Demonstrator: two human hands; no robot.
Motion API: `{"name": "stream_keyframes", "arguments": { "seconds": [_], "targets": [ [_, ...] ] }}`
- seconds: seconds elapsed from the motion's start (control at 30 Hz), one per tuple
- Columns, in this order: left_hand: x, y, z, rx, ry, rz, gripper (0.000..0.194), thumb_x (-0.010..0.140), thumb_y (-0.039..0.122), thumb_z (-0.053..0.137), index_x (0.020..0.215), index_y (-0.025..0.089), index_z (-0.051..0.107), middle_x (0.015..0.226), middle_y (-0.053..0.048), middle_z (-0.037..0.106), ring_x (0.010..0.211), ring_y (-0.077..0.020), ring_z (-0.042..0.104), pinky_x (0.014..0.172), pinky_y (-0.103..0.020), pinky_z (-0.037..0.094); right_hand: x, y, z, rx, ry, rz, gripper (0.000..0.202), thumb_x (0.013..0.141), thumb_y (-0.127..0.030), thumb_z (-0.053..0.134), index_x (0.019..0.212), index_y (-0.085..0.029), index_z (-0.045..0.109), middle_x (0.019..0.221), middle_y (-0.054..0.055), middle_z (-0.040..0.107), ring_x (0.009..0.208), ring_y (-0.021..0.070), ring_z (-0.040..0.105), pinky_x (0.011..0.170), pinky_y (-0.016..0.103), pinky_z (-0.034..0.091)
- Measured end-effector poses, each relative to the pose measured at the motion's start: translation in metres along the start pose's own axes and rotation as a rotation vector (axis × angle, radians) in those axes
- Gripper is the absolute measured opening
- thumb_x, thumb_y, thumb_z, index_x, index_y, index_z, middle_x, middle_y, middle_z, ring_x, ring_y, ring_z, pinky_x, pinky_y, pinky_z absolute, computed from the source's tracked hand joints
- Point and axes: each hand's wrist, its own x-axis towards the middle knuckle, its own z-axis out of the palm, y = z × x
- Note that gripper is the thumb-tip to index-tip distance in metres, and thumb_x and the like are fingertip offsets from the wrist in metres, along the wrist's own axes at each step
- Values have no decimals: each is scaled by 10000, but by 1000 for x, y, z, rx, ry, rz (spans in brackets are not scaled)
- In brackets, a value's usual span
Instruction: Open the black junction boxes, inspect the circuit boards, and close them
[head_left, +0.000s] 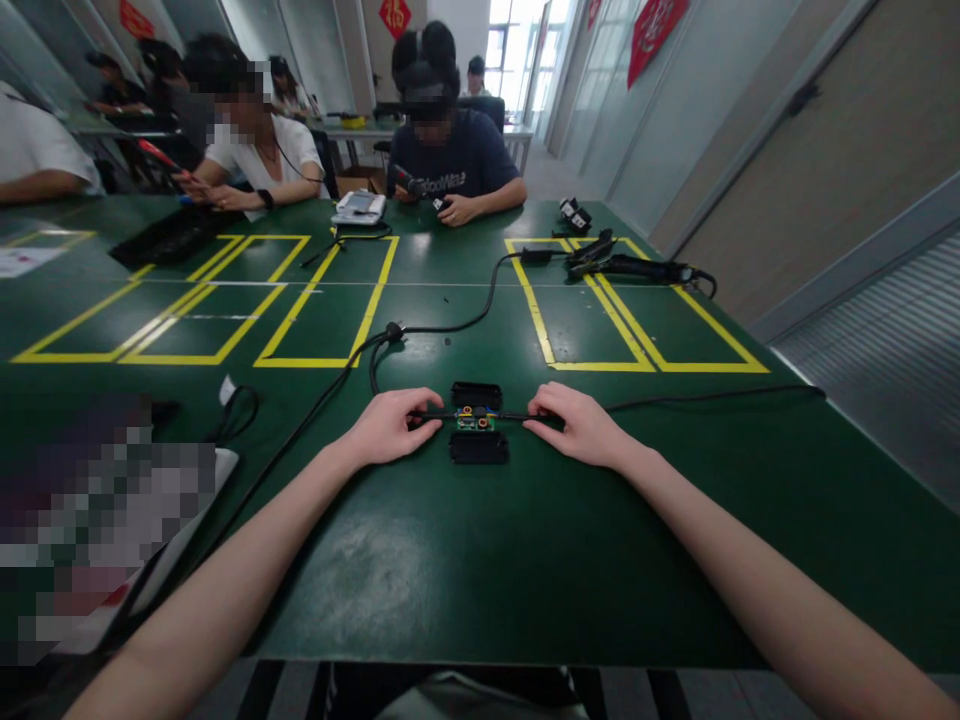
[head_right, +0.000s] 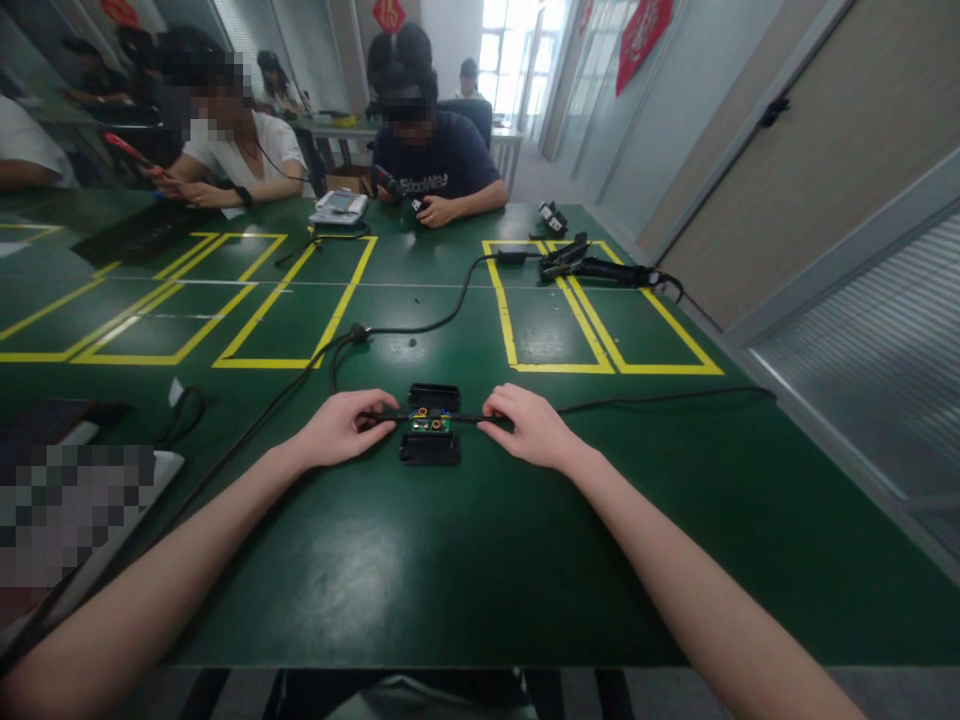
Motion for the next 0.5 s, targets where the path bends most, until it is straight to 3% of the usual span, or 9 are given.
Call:
{"name": "stream_keyframes", "arguments": {
  "seconds": [0.1,0.3,0.5],
  "targets": [
    [-1,-2,0,-17,-1,20,210,955,354,568,957,183,690,876,-32,704,728,-157,641,667,-249,484,1,-1,2,6,-6,6,203,1027,-332,500,877,-218,574,848,74,638,793,219,584,697,332,462],
    [-2,1,-3,35,-7,80,331,1047,396,446,1027,183,699,911,-46,692,780,-176,642,751,-274,488,-1,-4,2,21,-27,70,332,1077,-389,380,888,-220,593,815,64,673,706,196,621,656,303,449],
    [-2,5,-7,-26,-28,6,381,1051,416,406,931,180,680,849,-32,690,747,-173,626,720,-265,456,-5,-10,0,59,-61,140,376,1075,-397,363,812,-224,570,673,24,641,562,173,587,581,278,399]
  ]
}}
